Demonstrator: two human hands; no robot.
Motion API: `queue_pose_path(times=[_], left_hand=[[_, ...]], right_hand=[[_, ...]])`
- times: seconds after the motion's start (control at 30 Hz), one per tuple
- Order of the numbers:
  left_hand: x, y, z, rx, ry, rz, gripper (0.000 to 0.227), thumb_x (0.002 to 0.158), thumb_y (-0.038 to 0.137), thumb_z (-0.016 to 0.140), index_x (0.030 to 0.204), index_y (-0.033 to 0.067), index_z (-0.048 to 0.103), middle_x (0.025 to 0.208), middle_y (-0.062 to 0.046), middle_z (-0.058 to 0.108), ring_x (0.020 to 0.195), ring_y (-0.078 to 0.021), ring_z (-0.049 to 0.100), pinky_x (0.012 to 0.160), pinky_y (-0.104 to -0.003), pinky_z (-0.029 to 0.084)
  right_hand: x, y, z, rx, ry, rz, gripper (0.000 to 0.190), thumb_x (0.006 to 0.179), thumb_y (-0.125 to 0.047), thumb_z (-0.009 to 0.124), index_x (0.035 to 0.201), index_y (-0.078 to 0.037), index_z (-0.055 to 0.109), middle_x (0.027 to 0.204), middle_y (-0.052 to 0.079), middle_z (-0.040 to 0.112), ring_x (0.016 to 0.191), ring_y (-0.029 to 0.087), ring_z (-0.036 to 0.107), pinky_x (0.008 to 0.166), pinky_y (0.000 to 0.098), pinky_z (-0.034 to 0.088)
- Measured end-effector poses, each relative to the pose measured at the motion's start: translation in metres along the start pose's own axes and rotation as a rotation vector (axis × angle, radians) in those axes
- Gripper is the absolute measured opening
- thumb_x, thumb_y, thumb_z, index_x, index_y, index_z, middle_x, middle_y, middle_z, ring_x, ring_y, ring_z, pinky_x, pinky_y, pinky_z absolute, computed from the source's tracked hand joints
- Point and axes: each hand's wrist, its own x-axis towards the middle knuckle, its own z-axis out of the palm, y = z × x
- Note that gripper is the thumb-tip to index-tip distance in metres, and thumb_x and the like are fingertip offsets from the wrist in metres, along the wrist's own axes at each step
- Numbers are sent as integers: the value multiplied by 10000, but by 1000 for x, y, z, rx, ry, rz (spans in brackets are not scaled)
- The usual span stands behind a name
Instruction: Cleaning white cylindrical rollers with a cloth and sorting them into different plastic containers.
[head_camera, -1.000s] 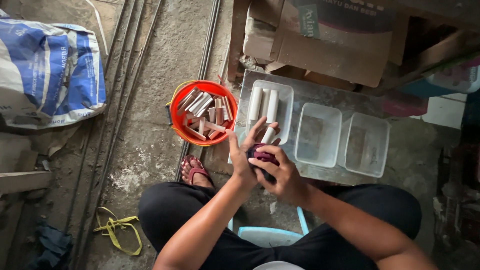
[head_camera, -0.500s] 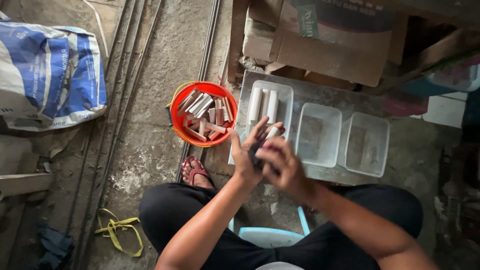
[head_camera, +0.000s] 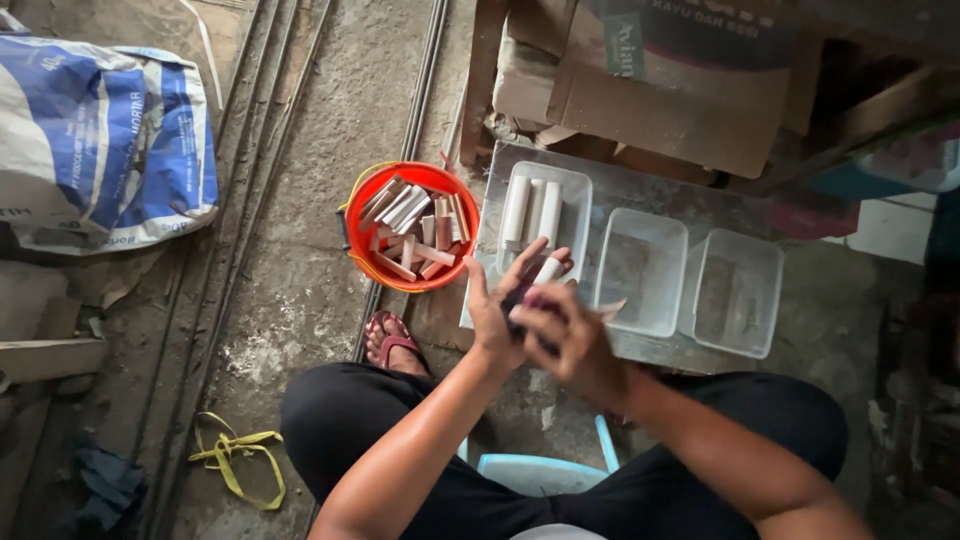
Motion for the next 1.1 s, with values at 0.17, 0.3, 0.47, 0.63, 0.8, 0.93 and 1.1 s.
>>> queue_pose_path(times=[0.17,0.3,0.47,0.63,0.8,0.93,1.1], left_hand=[[-4,4,3,-5,-6,-16,1133,846,932,223,1511,54,485,1442,-252,543,1335,-402,537,1122,-551,418],[12,-7,-23,-139,30,-30,1156,832,921,345,1496,-16,477,1378,-295,589,1236,-420,619,1062,-560,489],[-8,16,22,-141,12,-50,1141,827,928,298,1506,29,479,1434,-295,555,1337,-430,546,1141,-568,387],[-4,22,21,-197,24,-14,1119,824,907,355,1508,28,464,1452,-304,535,1363,-447,516,1176,-600,342],[-5,22,20,-184,-9,-17,1102,832,898,364,1509,34,470,1451,-294,544,1341,-443,543,1102,-557,448],[1,8,10,-158,-8,-16,1069,864,873,363,1486,13,490,1416,-295,573,1305,-438,574,1048,-519,511],[7,-13,-7,156,-73,70,811,1001,689,383,1490,49,485,1418,-234,597,1270,-373,611,1053,-507,496]], right_hand=[[2,8,-7,-96,-13,-86,287,860,-189,757,1138,-249,794,1284,54,623,1069,245,718,907,359,593],[24,45,-31,-193,122,-53,339,849,-71,739,1157,-200,797,1223,96,633,1072,302,690,934,420,561],[35,53,-70,-49,207,189,372,935,-29,563,1220,-141,776,1166,146,620,1100,313,641,1018,429,503],[25,48,-74,204,120,398,222,999,-214,605,1076,-109,785,1034,115,687,984,276,676,957,422,520],[30,25,-53,392,-131,679,224,939,-302,757,1030,-97,754,842,113,744,796,159,646,810,377,547],[20,25,-31,754,-126,888,218,980,-260,709,1102,-80,724,767,89,742,677,116,652,646,306,580],[15,25,-20,867,-1,1027,233,946,-234,760,1061,-33,727,833,94,715,728,122,651,663,304,588]])
